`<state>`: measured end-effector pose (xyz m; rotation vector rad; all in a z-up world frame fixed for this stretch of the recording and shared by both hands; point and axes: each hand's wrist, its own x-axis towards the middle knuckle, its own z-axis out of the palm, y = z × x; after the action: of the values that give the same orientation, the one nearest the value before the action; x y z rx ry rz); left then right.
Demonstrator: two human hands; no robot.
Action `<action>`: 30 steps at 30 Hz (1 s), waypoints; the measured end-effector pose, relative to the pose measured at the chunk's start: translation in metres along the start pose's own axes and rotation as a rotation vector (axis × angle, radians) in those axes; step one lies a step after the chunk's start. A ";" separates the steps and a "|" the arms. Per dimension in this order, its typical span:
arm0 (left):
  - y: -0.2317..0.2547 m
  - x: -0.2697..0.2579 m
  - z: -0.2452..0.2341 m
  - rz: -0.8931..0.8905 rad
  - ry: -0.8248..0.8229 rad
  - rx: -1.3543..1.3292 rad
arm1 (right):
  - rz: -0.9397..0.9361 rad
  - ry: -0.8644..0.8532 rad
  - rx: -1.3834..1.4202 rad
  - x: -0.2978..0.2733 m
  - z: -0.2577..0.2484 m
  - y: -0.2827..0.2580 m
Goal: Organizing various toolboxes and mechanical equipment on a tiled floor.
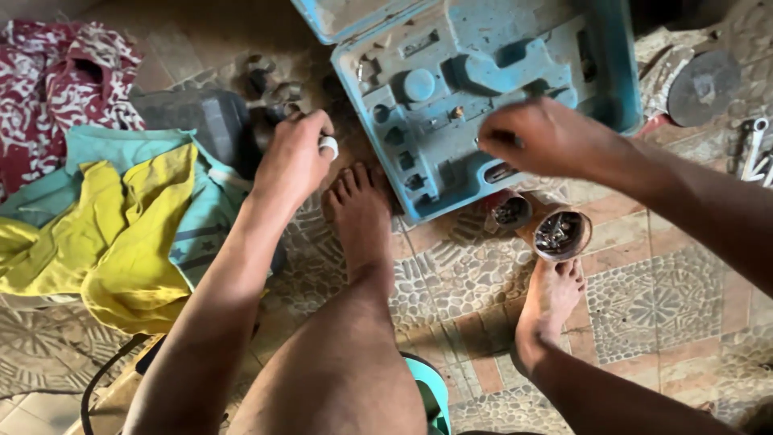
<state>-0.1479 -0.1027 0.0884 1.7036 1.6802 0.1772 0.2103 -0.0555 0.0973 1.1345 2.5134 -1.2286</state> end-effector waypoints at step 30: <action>0.008 -0.055 0.064 0.300 -0.209 0.133 | 0.559 -0.079 0.070 -0.057 -0.010 0.039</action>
<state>-0.1131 -0.1767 0.0673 1.9953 1.3057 0.0250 0.2792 -0.0658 0.1029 1.6172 1.9042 -1.1699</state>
